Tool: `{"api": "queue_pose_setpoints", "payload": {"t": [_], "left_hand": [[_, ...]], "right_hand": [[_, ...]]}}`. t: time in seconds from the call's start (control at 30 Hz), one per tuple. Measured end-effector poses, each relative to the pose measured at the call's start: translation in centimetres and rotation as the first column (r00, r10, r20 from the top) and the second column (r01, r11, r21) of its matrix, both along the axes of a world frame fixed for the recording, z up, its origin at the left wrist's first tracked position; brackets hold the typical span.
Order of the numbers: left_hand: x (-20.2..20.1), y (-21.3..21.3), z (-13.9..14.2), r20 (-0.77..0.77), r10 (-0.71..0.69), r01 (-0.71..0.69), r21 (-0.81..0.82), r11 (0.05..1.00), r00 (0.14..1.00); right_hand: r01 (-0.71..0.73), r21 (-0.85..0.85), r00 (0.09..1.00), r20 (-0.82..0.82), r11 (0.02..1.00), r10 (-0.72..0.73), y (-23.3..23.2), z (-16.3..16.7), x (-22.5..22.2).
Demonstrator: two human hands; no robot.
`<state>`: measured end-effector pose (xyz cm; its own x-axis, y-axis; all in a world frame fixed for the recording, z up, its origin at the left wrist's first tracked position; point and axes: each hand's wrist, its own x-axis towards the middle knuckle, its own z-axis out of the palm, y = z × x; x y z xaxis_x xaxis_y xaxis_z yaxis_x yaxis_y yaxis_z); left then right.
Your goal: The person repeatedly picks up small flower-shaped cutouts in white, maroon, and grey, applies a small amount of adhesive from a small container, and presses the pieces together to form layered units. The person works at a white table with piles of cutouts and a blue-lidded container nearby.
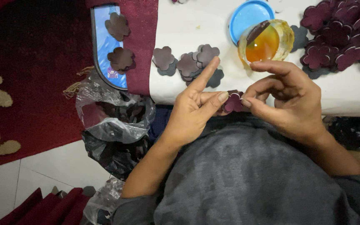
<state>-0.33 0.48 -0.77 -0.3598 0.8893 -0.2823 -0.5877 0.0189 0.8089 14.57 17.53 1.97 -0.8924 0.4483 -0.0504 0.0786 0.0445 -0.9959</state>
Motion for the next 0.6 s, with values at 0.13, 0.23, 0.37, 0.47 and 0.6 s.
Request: {"api": "queue_pose_setpoints", "payload": {"t": [0.13, 0.23, 0.37, 0.47, 0.6], "left_hand": [[-0.5, 0.0, -0.2, -0.19, 0.057, -0.063, -0.025, 0.998, 0.98], [-1.1, -0.1, 0.3, -0.203, 0.218, -0.218, 0.019, 0.976, 0.955], [-1.9, 0.1, 1.0, -0.315, 0.19, -0.216, -0.049, 0.975, 0.93], [-1.7, 0.5, 1.1, -0.39, 0.143, -0.194, -0.096, 0.976, 0.91], [-0.5, 1.3, 0.9, -0.544, 0.052, -0.167, -0.166, 0.972, 0.838]], "right_hand": [[0.047, -0.016, 0.987, -0.154, 0.999, -0.049, 0.5, -0.7, 0.8], [0.162, -0.004, 0.96, -0.232, 0.987, -0.158, 1.3, -1.1, 1.5], [0.271, -0.069, 0.939, -0.201, 0.96, -0.28, 1.6, -1.5, 2.6], [0.312, -0.078, 0.934, -0.16, 0.947, -0.32, 1.8, -1.9, 2.7], [0.296, -0.055, 0.942, -0.151, 0.954, -0.301, 2.0, -1.8, 2.9]]}}
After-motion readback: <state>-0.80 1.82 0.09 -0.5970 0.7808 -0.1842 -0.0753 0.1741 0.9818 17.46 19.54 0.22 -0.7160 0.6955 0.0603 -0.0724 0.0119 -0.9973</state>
